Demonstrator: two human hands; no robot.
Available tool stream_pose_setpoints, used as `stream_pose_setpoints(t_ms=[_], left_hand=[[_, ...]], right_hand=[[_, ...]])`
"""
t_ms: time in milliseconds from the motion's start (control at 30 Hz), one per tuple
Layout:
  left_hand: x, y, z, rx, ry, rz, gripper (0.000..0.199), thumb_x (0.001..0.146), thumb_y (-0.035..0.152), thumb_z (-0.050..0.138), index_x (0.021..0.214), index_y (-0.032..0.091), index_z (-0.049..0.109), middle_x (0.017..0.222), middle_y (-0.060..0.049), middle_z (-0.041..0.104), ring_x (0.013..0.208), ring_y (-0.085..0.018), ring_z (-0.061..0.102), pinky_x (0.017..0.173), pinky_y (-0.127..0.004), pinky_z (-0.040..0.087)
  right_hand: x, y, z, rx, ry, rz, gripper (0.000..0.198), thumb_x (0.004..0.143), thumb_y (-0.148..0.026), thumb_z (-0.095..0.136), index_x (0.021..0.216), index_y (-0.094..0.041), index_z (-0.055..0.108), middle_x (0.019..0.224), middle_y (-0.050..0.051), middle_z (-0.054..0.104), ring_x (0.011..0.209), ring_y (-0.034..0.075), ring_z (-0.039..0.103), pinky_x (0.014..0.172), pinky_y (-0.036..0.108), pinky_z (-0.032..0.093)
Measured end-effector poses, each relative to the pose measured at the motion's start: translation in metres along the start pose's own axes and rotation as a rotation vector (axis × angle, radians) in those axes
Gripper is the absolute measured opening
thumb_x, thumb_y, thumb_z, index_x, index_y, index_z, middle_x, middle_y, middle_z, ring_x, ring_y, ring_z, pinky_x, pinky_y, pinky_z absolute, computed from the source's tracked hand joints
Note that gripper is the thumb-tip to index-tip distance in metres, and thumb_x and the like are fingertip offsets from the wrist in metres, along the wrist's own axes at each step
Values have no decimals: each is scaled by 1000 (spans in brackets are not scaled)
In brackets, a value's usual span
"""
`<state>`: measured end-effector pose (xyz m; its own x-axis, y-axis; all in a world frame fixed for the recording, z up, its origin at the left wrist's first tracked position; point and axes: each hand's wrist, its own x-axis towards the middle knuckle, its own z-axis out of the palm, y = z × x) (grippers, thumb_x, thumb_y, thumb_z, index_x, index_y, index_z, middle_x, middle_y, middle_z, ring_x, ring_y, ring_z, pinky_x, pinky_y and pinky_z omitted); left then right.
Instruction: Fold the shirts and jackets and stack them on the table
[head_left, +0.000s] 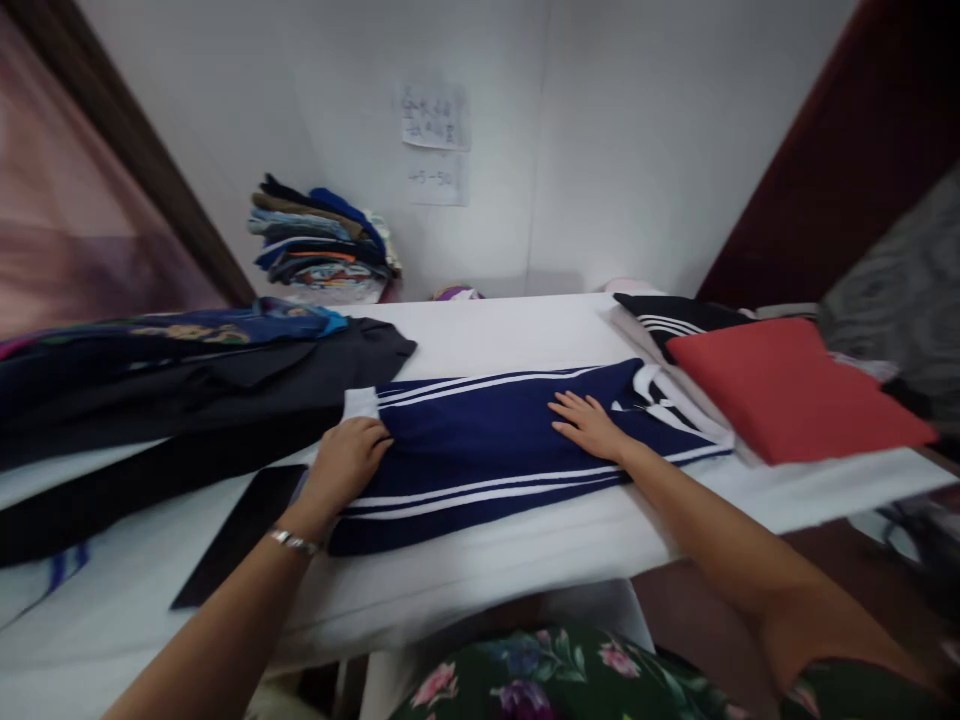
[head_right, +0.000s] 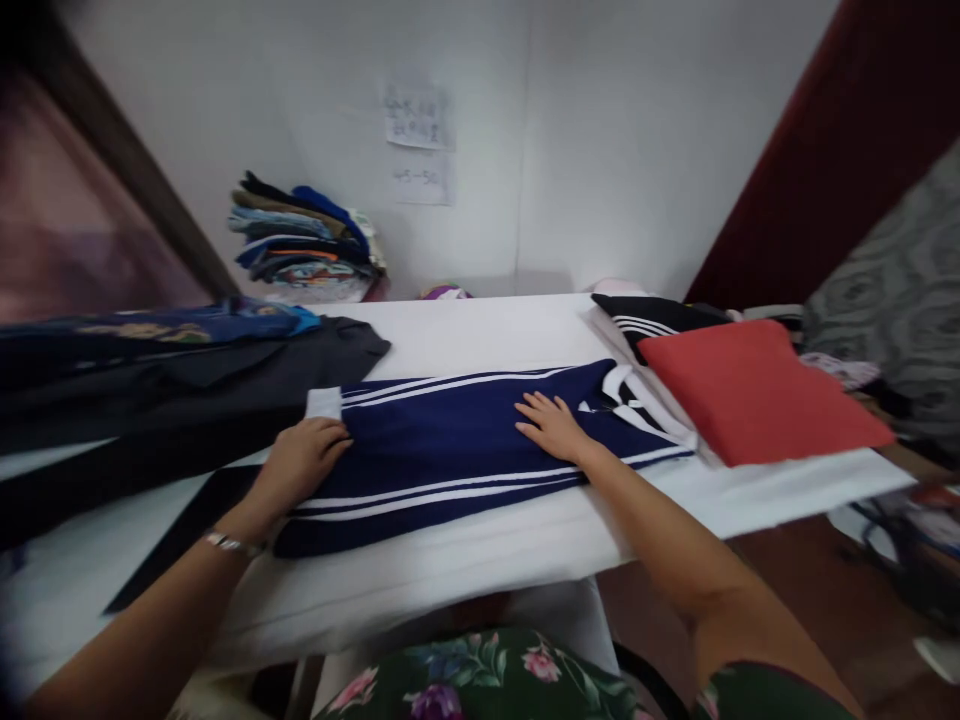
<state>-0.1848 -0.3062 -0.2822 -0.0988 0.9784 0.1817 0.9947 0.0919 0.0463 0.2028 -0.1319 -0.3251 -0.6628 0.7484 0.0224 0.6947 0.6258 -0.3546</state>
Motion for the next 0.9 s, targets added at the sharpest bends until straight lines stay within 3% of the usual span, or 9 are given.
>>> stream_pose_setpoints(t_ms=[67,167,267,400,533,667,767,900], left_hand=[[4,-2,1,30,-11,-11,32,86,35,43,92,24,72,108,-9,71,106,-28,61,94,-43,45],[11,9,4,64,56,-27,36,87,42,42,98,24,70,113,-10,71,112,-31,60,106,-53,36],[10,32,16,2,98,94,46,86,47,40,117,25,65,132,-10,63,128,-30,52,113,-53,28],[-2,58,45,-9,13,249,54,82,47,44,128,25,61,143,-10,54,137,-31,42,112,-54,30],[-10,57,62,6,55,305,49,81,43,46,126,33,64,142,-6,55,139,-32,41,112,-57,29],[-9,47,64,24,38,400,41,79,36,44,107,41,73,137,-1,60,136,-34,44,109,-63,31],[-7,43,64,60,39,445,42,76,32,42,99,43,75,135,0,62,135,-37,45,107,-66,31],[-7,44,63,110,25,449,43,73,32,44,100,44,75,134,3,62,136,-36,44,107,-65,33]], right_hand=[[-5,-7,-1,-4,-18,7,51,99,-51,37,145,-30,44,158,5,31,148,24,19,119,55,11],[-6,-14,-5,14,-29,35,52,99,-50,38,146,-29,44,158,6,30,149,24,18,119,54,9],[-9,-20,-10,74,-28,56,52,99,-50,39,145,-27,44,158,7,30,149,25,18,119,54,8],[-31,-21,-11,171,-4,35,53,98,-53,39,144,-29,46,157,7,32,148,24,22,120,52,9],[-65,-1,-13,114,81,75,50,97,-50,44,143,-29,48,154,8,38,146,25,26,119,54,12],[-101,31,-14,-6,189,262,46,96,-40,48,139,-24,53,151,11,43,145,28,29,117,57,15],[-124,48,-13,7,234,312,45,96,-40,47,136,-23,56,150,10,45,143,28,33,117,55,19],[-145,64,-16,-26,467,396,40,95,-36,44,126,-22,65,141,9,55,137,26,43,115,49,29]])
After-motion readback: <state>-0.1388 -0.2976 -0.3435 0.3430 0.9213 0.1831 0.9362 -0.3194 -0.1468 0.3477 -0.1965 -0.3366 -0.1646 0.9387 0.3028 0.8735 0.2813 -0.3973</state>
